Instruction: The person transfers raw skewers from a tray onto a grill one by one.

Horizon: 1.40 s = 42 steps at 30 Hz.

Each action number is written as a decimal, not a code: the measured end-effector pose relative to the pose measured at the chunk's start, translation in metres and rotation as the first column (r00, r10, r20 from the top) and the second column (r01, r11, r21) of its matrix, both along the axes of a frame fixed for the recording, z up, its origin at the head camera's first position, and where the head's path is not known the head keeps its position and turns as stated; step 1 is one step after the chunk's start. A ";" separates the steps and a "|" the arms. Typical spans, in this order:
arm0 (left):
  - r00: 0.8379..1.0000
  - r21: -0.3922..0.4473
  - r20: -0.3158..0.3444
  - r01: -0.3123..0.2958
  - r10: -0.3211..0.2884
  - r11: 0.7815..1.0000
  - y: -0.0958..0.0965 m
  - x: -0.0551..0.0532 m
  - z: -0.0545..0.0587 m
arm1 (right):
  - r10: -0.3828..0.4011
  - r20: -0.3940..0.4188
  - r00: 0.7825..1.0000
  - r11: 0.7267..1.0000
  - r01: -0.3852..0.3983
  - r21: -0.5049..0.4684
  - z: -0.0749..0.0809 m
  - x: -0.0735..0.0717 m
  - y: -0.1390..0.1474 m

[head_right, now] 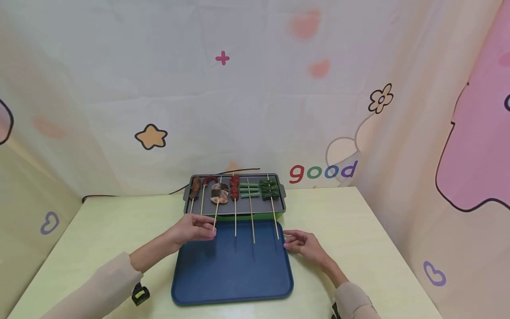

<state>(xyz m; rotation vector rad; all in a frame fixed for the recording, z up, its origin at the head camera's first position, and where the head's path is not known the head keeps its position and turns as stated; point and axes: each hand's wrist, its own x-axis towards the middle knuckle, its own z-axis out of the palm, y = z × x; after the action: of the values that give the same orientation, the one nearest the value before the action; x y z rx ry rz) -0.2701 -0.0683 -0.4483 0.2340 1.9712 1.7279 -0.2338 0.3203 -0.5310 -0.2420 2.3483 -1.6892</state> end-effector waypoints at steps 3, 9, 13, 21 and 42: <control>1.000 -0.021 -0.024 -0.012 0.011 1.000 0.001 0.003 -0.001 | 0.000 0.003 1.000 1.000 0.000 0.002 0.000 -0.001 0.000; 0.999 -0.057 -0.042 -0.012 0.009 0.998 0.003 0.011 -0.001 | -0.005 0.007 1.000 1.000 0.005 -0.001 0.000 0.000 0.002; 0.999 -0.075 -0.050 0.005 -0.009 0.997 0.003 0.017 -0.001 | -0.009 0.008 1.000 1.000 0.009 0.007 0.001 0.001 0.004; 0.998 -0.043 -0.038 0.047 -0.049 0.998 -0.016 0.041 -0.005 | 0.000 0.015 1.000 1.000 0.000 -0.001 -0.006 0.001 0.000; 0.997 0.083 0.056 0.055 -0.060 0.995 -0.088 0.065 -0.067 | -0.003 0.010 1.000 1.000 0.003 0.016 0.002 0.000 -0.002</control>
<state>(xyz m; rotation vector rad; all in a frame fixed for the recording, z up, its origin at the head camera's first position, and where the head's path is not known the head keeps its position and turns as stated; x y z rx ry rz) -0.2047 -0.1561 -0.5149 0.2627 1.8374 1.7604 -0.2336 0.3178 -0.5289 -0.2266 2.3548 -1.6682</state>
